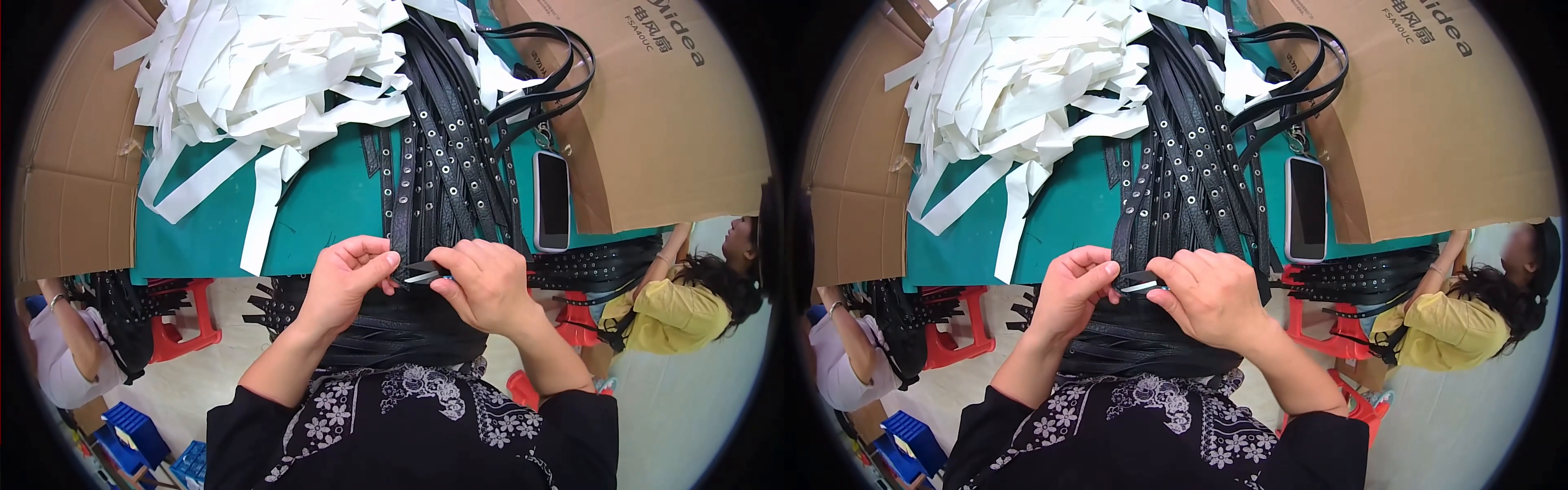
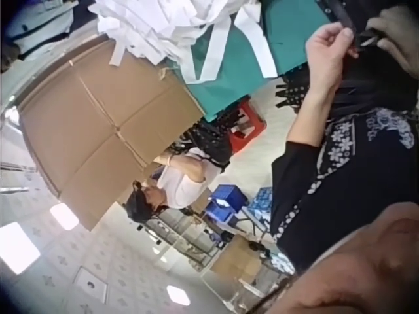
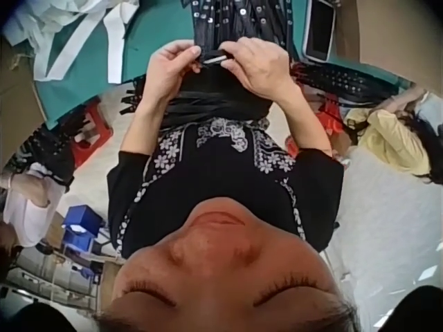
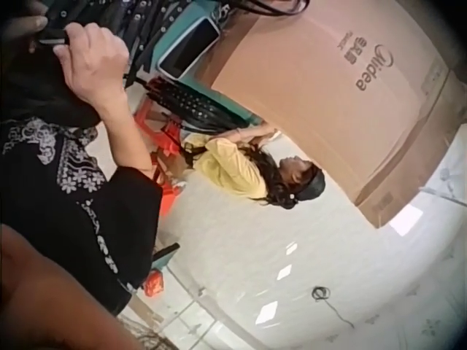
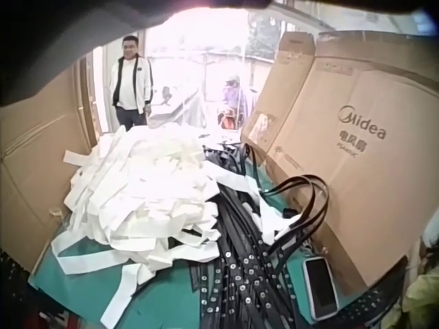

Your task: Trimming and applying labels to black belts in a factory setting.

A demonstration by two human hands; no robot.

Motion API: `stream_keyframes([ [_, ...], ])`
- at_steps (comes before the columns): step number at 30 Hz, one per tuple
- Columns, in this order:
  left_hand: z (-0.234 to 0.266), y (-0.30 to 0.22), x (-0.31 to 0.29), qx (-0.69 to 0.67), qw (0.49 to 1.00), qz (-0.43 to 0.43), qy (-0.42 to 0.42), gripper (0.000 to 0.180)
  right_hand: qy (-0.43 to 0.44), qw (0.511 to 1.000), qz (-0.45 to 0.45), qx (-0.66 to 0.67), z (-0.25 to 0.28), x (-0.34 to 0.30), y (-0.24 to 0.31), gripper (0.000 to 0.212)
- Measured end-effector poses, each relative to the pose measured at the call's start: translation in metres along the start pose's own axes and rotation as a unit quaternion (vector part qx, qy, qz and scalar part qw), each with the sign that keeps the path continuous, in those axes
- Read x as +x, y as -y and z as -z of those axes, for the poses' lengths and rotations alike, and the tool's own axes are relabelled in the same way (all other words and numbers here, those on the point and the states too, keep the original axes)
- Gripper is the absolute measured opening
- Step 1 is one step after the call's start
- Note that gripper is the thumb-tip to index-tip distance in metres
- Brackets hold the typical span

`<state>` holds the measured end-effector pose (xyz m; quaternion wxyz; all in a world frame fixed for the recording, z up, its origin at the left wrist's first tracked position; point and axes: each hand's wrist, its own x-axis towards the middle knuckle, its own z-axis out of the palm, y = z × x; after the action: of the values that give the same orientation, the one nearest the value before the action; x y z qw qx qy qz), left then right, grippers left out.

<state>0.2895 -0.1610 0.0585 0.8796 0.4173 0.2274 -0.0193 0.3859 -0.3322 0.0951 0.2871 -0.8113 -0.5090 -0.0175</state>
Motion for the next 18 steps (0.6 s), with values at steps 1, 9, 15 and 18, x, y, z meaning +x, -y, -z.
stream_keyframes([
  [1,0.0,-0.001,-0.001,0.007,1.0,0.002,0.001,0.014,0.013,0.999,0.032,-0.011,0.001,0.003,-0.002,0.023],
  [9,0.0,-0.011,-0.001,0.017,0.999,0.043,-0.002,0.014,0.088,0.987,0.125,-0.045,0.006,0.017,-0.014,0.022],
  [15,0.004,-0.012,0.004,-0.042,0.996,0.082,0.007,0.014,0.07,0.985,0.149,-0.049,0.005,0.024,-0.018,0.019],
  [18,0.005,-0.012,0.006,-0.066,0.993,0.093,0.018,0.014,0.048,0.986,0.156,-0.043,0.001,0.025,-0.02,0.022],
])
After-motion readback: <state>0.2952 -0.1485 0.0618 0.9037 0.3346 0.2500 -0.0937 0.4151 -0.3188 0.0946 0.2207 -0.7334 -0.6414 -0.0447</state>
